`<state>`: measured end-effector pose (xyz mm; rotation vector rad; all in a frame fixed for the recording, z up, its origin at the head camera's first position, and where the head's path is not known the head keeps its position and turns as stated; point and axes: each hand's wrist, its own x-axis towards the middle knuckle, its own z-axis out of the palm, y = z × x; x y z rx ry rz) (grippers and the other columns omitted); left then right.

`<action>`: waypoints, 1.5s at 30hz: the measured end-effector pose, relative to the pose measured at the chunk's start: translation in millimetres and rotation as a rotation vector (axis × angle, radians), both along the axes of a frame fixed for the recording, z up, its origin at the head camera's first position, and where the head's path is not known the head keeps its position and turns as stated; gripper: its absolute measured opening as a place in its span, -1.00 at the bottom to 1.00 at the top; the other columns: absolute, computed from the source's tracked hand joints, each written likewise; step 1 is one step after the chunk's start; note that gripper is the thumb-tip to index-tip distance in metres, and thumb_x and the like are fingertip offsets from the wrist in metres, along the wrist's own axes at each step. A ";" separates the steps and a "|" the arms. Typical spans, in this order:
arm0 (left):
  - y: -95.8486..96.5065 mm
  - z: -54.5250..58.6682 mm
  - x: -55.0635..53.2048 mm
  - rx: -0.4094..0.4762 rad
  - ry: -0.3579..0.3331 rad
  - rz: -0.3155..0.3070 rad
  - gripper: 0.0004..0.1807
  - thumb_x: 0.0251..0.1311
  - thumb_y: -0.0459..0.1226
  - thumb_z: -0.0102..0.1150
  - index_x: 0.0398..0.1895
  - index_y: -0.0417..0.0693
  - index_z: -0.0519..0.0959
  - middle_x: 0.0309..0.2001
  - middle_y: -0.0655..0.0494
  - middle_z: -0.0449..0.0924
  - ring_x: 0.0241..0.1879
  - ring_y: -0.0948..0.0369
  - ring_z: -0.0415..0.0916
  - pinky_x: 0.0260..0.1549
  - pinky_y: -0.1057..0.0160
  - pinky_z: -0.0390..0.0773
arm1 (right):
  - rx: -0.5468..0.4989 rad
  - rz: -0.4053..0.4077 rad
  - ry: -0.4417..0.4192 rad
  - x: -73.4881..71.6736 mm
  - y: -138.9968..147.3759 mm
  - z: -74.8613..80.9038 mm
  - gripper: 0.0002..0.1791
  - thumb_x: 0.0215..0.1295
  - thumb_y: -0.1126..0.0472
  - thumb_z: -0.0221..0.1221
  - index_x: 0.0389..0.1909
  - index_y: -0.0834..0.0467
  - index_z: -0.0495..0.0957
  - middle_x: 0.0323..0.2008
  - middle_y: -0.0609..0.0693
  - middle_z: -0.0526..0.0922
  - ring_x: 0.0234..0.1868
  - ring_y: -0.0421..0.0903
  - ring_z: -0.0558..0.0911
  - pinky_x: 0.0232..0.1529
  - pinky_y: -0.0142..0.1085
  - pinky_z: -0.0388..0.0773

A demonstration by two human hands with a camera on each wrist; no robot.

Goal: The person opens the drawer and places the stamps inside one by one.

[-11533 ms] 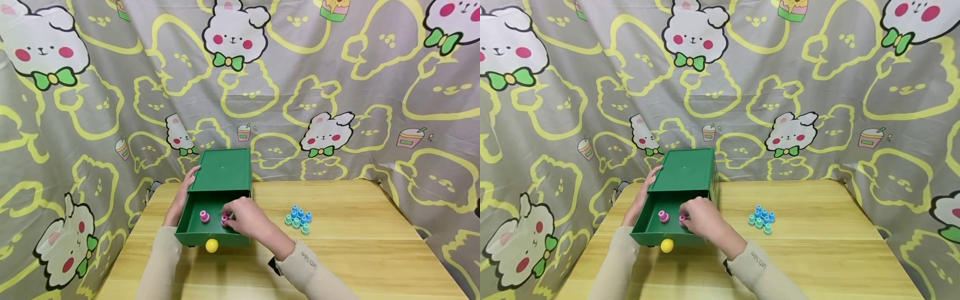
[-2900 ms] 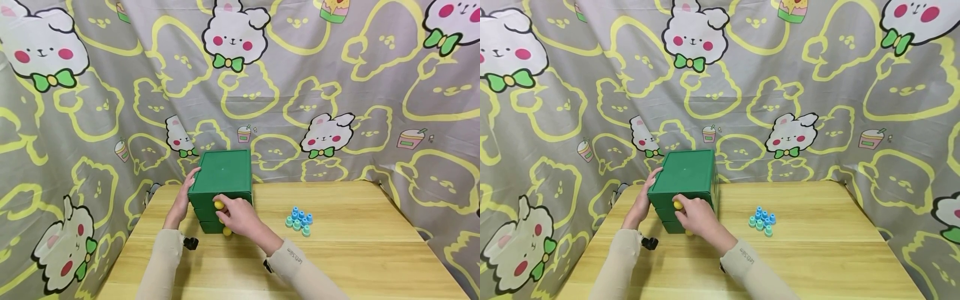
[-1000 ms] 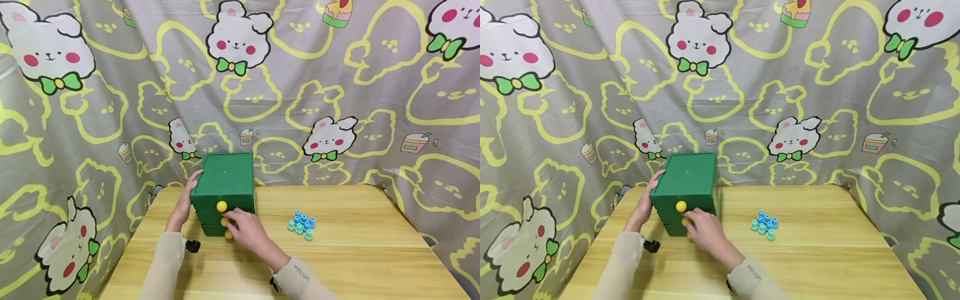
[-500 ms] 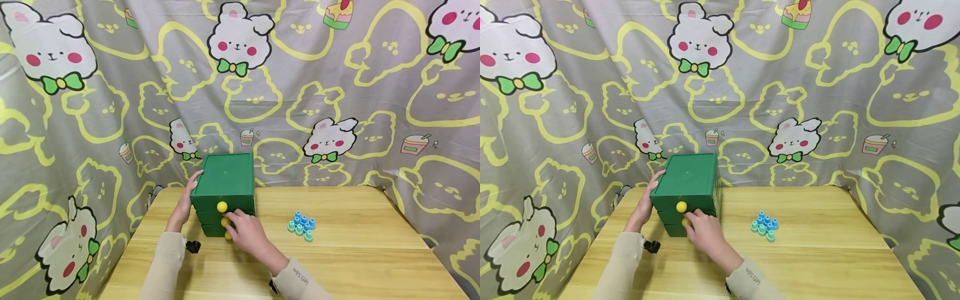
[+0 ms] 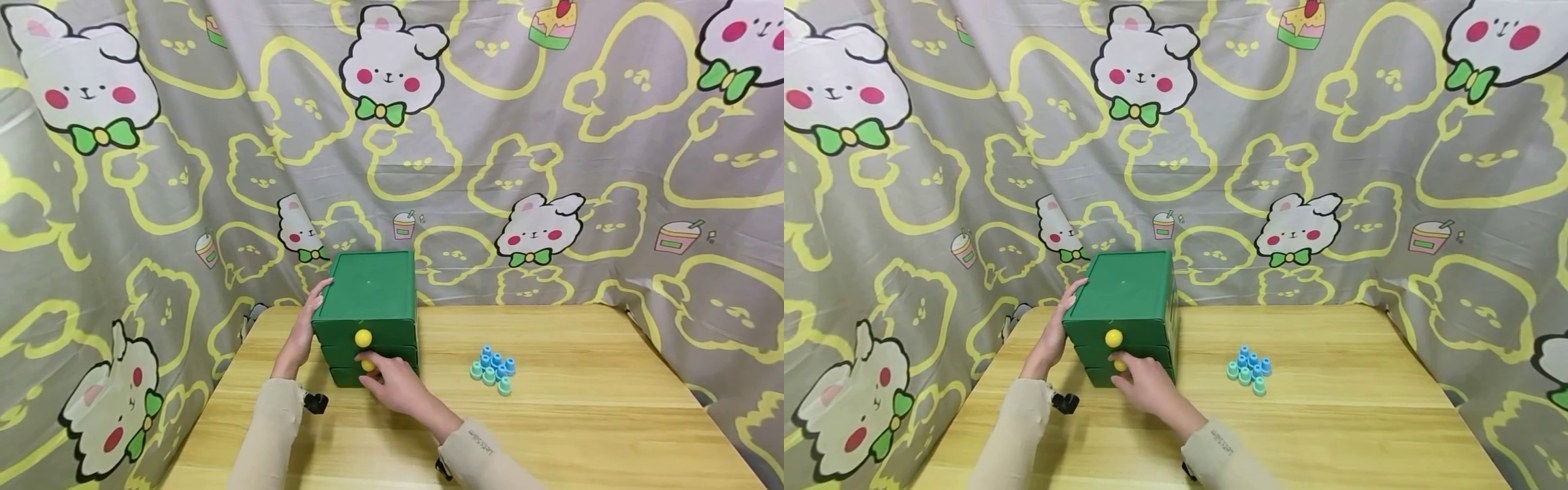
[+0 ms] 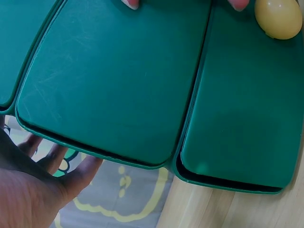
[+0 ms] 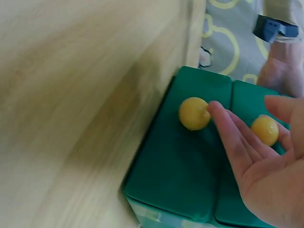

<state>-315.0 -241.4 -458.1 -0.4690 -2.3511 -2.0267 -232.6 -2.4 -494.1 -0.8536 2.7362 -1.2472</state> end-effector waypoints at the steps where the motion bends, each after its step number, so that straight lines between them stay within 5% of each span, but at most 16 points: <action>1: 0.0 -0.1 0.0 -0.001 -0.001 0.002 -0.40 0.59 0.14 -0.40 0.63 0.39 0.10 0.65 0.07 -0.09 0.57 -0.09 -0.04 0.42 -0.34 0.07 | -0.013 -0.004 -0.002 -0.9 -1.3 -1.9 -0.65 0.51 0.10 0.20 0.26 -0.03 0.59 -0.17 -0.10 0.79 -0.19 -0.32 0.72 -0.13 -0.35 0.63; 11: 0.6 -0.2 0.0 0.010 -0.007 0.005 -0.40 0.60 0.14 -0.39 0.63 0.37 0.10 0.65 0.06 -0.09 0.56 -0.10 0.00 0.41 -0.31 0.09 | -0.064 -0.042 0.037 -6.2 -5.8 -6.8 -0.76 0.55 0.13 0.16 0.11 0.00 0.67 -0.54 -0.14 0.62 -0.58 -0.37 0.45 -0.46 -0.43 0.44; 23: 3.1 1.3 1.5 0.028 -0.016 0.015 -0.40 0.59 0.12 -0.37 0.62 0.37 0.11 0.64 0.06 -0.08 0.55 -0.10 0.01 0.41 -0.29 0.10 | -0.037 -0.056 0.039 -6.5 -6.5 -4.9 -0.77 0.54 0.12 0.17 0.09 -0.02 0.68 -0.59 -0.27 0.49 -0.63 -0.36 0.38 -0.51 -0.43 0.38; 45: -0.7 -0.6 -0.2 -0.016 -0.016 -0.002 -0.40 0.59 0.12 -0.40 0.64 0.41 0.08 0.65 0.05 -0.12 0.56 -0.12 -0.01 0.40 -0.33 0.10 | -0.021 -0.034 0.091 2.7 -4.9 -5.2 -0.83 0.50 0.14 0.22 0.01 -0.05 0.70 -0.53 -0.28 0.59 -0.53 -0.41 0.47 -0.41 -0.45 0.44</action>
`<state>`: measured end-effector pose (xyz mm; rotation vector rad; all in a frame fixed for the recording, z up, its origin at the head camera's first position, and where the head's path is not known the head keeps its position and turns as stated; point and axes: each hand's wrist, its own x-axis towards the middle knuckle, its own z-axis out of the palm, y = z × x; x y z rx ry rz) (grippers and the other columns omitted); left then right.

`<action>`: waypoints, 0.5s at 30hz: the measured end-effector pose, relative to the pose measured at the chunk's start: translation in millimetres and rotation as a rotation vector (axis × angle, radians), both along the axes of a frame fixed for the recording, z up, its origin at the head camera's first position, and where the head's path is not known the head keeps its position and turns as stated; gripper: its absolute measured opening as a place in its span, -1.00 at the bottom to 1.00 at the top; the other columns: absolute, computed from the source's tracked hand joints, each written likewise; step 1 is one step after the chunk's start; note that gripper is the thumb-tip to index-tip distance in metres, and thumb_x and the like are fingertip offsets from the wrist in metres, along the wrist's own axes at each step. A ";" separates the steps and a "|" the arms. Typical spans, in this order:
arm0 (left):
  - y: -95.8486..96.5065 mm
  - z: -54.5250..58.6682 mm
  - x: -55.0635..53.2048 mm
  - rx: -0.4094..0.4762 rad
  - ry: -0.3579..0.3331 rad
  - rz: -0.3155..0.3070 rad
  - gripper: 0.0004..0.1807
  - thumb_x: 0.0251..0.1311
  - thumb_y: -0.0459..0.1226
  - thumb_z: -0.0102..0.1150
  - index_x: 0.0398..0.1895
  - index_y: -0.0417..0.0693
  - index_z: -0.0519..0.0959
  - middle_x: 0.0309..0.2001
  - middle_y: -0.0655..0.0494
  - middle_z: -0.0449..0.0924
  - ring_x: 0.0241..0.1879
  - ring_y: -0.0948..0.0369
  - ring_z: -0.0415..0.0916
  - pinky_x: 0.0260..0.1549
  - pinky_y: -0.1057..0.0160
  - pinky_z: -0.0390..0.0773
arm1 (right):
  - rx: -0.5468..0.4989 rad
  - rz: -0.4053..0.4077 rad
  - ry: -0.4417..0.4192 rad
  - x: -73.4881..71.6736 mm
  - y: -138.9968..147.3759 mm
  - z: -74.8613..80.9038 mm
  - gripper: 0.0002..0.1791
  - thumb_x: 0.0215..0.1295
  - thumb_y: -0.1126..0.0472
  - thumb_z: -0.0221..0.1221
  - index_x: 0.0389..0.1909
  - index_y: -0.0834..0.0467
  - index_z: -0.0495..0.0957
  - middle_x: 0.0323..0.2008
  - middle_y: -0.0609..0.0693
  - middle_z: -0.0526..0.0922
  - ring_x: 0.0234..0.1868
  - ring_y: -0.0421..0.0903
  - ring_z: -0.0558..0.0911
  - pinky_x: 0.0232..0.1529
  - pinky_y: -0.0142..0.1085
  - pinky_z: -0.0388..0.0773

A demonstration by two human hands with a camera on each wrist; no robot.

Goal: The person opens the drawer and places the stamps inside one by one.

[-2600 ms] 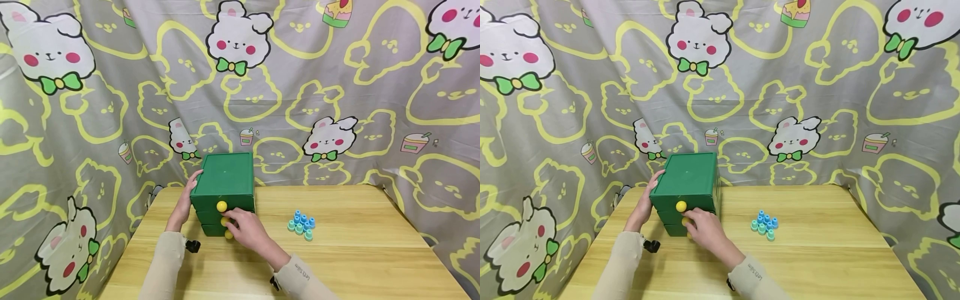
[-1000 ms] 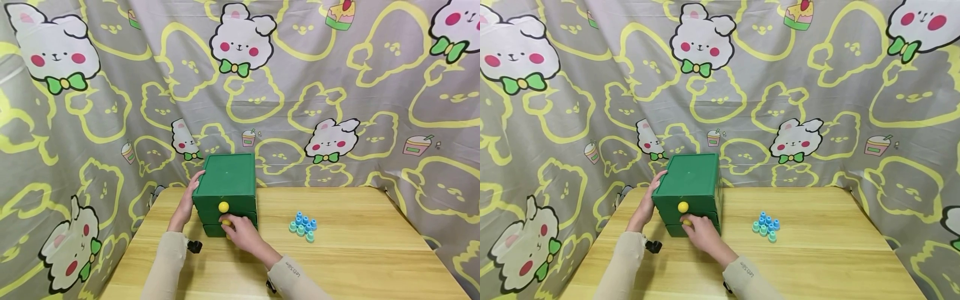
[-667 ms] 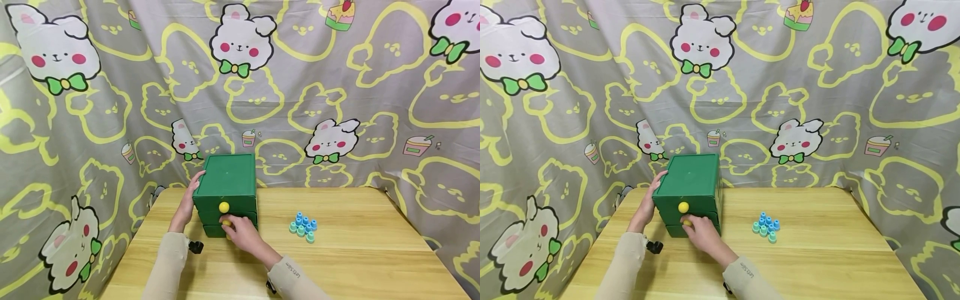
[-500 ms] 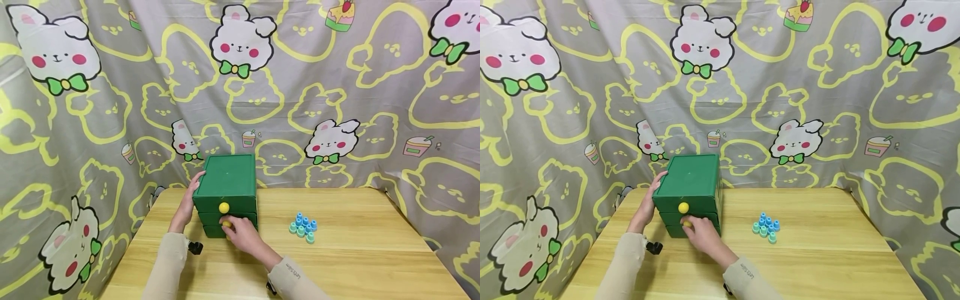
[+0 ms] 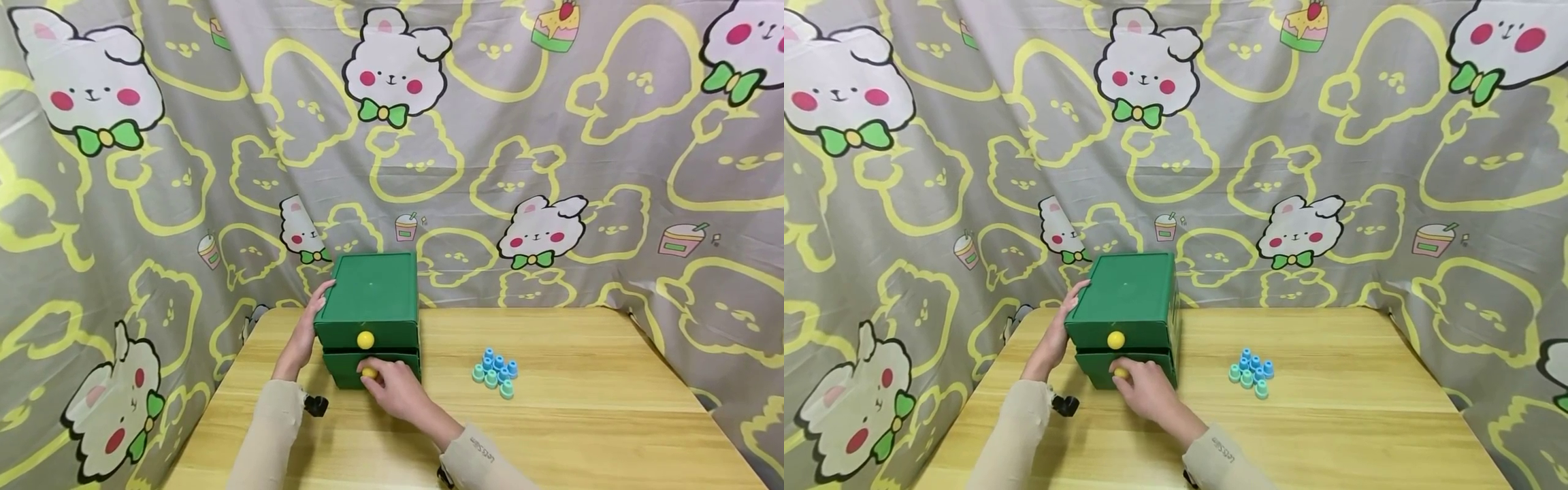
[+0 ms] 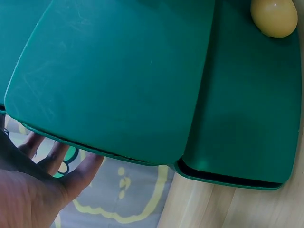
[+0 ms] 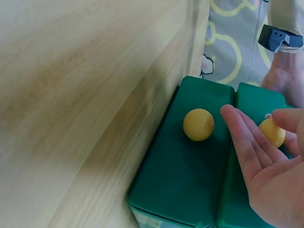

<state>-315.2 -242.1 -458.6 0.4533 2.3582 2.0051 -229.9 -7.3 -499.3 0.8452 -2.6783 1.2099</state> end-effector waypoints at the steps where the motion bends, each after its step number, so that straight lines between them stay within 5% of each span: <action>1: 0.1 0.3 -0.1 0.001 0.001 -0.001 -0.40 0.59 0.13 -0.40 0.63 0.41 0.08 0.65 0.05 -0.13 0.57 -0.12 -0.02 0.40 -0.34 0.09 | 0.001 0.002 -0.003 0.5 -0.1 0.2 -0.83 0.50 0.14 0.22 0.01 -0.05 0.70 -0.53 -0.28 0.59 -0.53 -0.40 0.47 -0.41 -0.44 0.44; 15: 0.5 0.1 0.9 0.003 0.007 -0.005 -0.41 0.61 0.11 -0.42 0.64 0.37 0.08 0.65 0.07 -0.12 0.57 -0.09 -0.04 0.42 -0.33 0.07 | 0.024 0.037 -0.029 10.9 0.7 1.9 -0.86 0.50 0.13 0.22 -0.02 -0.06 0.69 -0.56 -0.30 0.54 -0.56 -0.40 0.44 -0.42 -0.46 0.43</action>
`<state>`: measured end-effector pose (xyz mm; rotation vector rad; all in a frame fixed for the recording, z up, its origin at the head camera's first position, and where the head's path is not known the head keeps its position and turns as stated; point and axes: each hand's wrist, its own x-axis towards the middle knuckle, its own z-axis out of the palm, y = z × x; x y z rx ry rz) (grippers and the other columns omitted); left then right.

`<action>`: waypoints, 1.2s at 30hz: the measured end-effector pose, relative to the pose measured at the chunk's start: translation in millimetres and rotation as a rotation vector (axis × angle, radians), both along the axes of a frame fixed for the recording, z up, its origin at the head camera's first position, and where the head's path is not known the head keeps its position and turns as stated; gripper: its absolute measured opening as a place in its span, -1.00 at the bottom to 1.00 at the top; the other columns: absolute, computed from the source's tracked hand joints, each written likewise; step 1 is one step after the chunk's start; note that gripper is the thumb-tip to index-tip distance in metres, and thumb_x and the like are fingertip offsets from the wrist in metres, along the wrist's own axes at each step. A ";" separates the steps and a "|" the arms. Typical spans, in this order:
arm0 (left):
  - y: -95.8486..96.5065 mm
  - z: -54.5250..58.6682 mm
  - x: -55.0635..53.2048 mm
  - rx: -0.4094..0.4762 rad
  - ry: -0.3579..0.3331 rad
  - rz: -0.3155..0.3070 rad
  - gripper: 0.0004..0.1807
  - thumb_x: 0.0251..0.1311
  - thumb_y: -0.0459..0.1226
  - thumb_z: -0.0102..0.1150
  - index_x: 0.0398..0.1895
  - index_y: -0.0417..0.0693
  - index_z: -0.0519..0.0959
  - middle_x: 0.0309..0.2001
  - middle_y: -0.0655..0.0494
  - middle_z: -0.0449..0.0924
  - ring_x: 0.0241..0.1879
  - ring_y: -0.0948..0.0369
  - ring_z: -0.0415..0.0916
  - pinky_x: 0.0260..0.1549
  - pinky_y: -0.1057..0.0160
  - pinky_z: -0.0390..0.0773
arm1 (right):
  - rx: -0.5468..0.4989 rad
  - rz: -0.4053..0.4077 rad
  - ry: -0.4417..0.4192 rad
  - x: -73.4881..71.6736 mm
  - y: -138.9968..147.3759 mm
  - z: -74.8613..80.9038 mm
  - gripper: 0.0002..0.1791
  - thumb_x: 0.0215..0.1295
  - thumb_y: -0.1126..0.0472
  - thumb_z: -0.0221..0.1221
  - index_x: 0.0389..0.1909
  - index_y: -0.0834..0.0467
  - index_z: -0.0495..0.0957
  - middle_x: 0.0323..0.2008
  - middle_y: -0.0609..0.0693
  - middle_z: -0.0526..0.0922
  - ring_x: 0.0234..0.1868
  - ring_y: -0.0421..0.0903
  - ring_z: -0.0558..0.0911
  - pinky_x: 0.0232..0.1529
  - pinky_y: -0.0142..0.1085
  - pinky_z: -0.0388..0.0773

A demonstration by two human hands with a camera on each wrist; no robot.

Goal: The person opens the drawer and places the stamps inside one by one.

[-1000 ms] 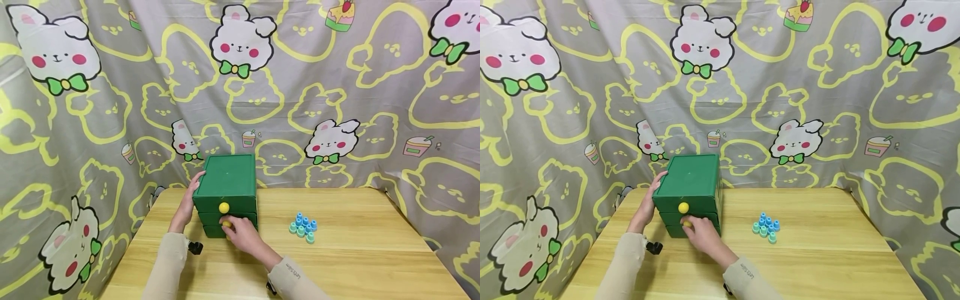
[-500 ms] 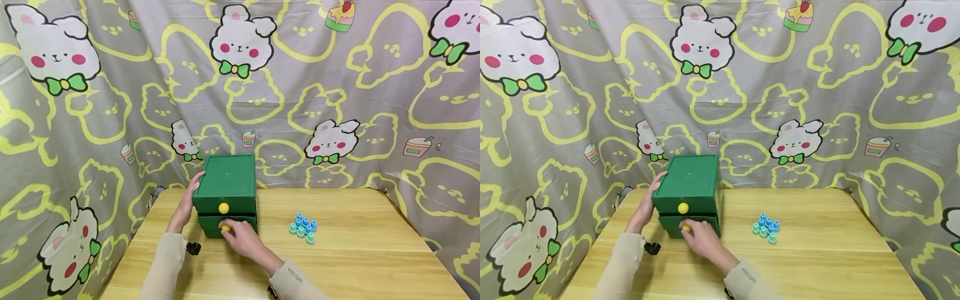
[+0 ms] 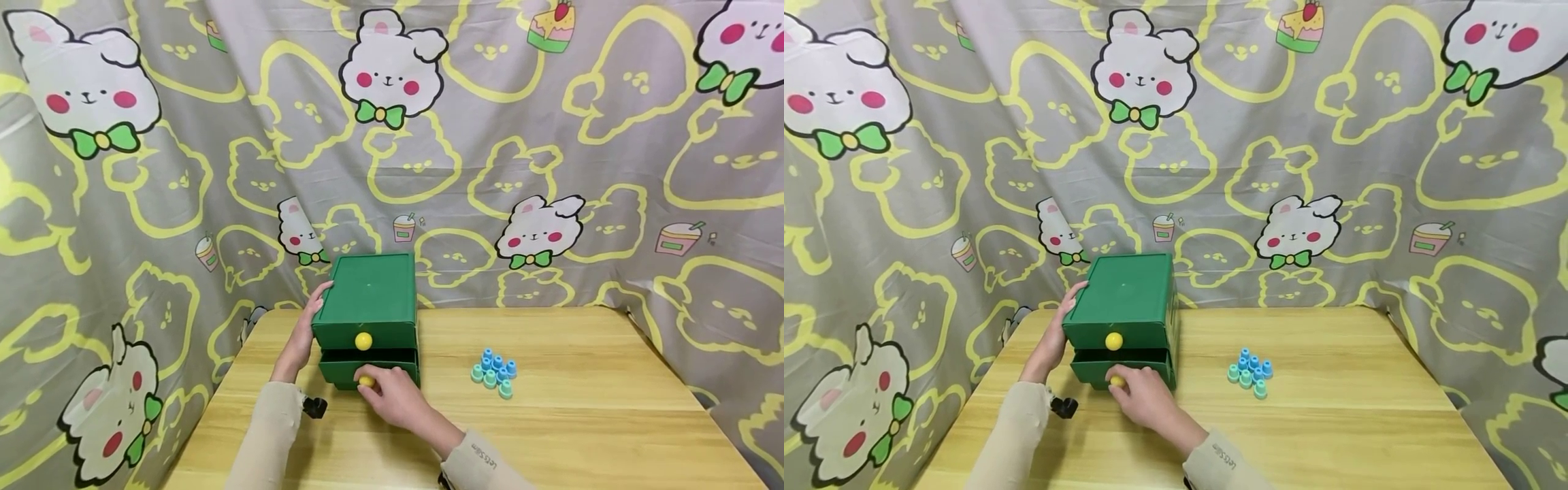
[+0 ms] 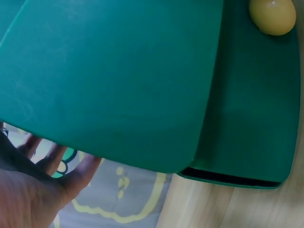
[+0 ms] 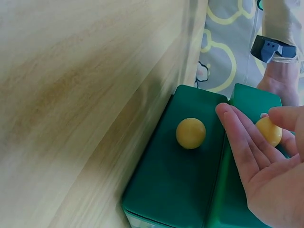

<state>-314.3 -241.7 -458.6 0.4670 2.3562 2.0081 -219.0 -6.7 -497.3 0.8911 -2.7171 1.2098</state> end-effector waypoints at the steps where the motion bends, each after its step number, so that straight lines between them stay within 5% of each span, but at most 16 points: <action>1: -0.1 -0.2 0.0 0.001 0.001 0.000 -0.41 0.61 0.11 -0.42 0.64 0.37 0.08 0.65 0.07 -0.12 0.57 -0.09 -0.04 0.42 -0.33 0.08 | 0.004 0.004 0.000 0.7 0.0 0.5 -0.86 0.50 0.14 0.22 -0.02 -0.05 0.69 -0.57 -0.30 0.53 -0.56 -0.40 0.43 -0.43 -0.46 0.43; 36: 1.5 -1.5 -0.3 0.008 0.005 0.008 -0.41 0.61 0.12 -0.42 0.63 0.38 0.09 0.66 0.08 -0.14 0.58 -0.10 -0.08 0.44 -0.39 0.01 | -0.004 0.062 -0.046 23.8 1.5 6.6 -0.87 0.48 0.13 0.24 -0.03 -0.07 0.68 -0.52 -0.31 0.55 -0.55 -0.42 0.45 -0.44 -0.50 0.45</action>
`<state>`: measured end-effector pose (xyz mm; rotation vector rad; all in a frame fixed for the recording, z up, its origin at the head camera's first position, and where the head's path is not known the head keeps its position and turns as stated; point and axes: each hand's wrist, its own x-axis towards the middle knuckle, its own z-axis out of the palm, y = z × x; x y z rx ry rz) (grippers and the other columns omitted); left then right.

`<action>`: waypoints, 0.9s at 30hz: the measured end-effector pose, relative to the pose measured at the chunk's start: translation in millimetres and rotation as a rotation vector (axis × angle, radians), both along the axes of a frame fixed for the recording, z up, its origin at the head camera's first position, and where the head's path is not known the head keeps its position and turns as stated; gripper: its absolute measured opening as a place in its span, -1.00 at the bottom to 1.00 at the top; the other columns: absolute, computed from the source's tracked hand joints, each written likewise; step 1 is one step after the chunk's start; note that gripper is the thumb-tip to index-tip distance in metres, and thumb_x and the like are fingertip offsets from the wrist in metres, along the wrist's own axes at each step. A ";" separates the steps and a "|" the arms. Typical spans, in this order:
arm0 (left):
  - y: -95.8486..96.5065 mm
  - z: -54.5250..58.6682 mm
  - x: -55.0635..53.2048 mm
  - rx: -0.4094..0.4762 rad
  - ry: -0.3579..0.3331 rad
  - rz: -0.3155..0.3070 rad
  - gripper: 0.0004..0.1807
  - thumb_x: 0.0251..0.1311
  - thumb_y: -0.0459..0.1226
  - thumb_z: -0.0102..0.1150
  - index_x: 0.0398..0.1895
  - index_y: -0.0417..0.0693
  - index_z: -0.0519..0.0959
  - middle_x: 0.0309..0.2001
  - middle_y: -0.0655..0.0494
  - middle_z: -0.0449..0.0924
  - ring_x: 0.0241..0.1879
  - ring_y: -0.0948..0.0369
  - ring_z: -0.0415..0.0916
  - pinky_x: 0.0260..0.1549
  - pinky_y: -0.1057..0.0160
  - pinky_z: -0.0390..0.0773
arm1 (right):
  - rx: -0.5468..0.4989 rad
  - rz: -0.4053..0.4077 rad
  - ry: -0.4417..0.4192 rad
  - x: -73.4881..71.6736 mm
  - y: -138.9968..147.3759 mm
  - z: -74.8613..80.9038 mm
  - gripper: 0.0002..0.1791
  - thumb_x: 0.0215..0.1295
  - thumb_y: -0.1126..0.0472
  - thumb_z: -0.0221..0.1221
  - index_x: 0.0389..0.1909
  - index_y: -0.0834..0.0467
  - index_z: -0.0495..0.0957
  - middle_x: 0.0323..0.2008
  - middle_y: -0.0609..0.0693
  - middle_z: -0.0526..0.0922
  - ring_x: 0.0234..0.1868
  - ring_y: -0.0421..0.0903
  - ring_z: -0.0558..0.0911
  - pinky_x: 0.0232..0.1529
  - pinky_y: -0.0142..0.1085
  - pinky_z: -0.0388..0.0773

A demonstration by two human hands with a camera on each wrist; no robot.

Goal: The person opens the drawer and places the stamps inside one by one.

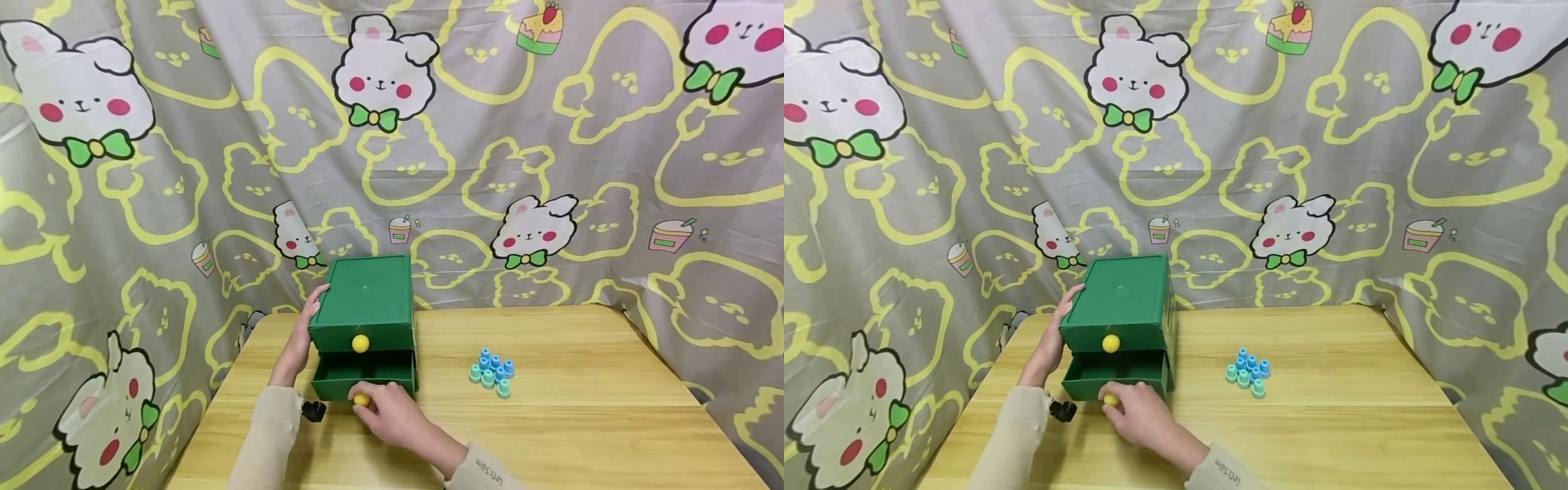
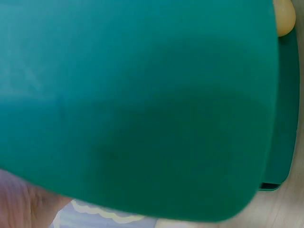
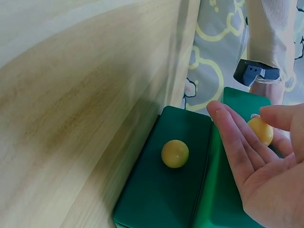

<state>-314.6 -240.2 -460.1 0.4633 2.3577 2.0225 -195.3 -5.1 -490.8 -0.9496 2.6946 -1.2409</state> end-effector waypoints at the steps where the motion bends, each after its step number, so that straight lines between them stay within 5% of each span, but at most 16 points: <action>1: -0.2 0.0 0.2 -0.001 0.000 0.001 -0.41 0.61 0.12 -0.43 0.63 0.38 0.09 0.66 0.08 -0.14 0.58 -0.10 -0.08 0.44 -0.39 0.01 | 0.000 0.000 -0.001 0.7 -0.1 0.0 -0.87 0.48 0.13 0.24 -0.04 -0.07 0.68 -0.52 -0.31 0.55 -0.55 -0.42 0.45 -0.44 -0.50 0.45; 27: 1.6 0.7 0.6 0.002 0.001 0.000 -0.40 0.61 0.12 -0.43 0.64 0.37 0.07 0.66 0.06 -0.16 0.56 -0.11 -0.05 0.43 -0.35 0.04 | -0.007 -0.009 0.014 4.2 1.3 -0.1 -0.87 0.45 0.14 0.26 -0.05 -0.09 0.68 -0.53 -0.32 0.55 -0.54 -0.44 0.46 -0.42 -0.50 0.44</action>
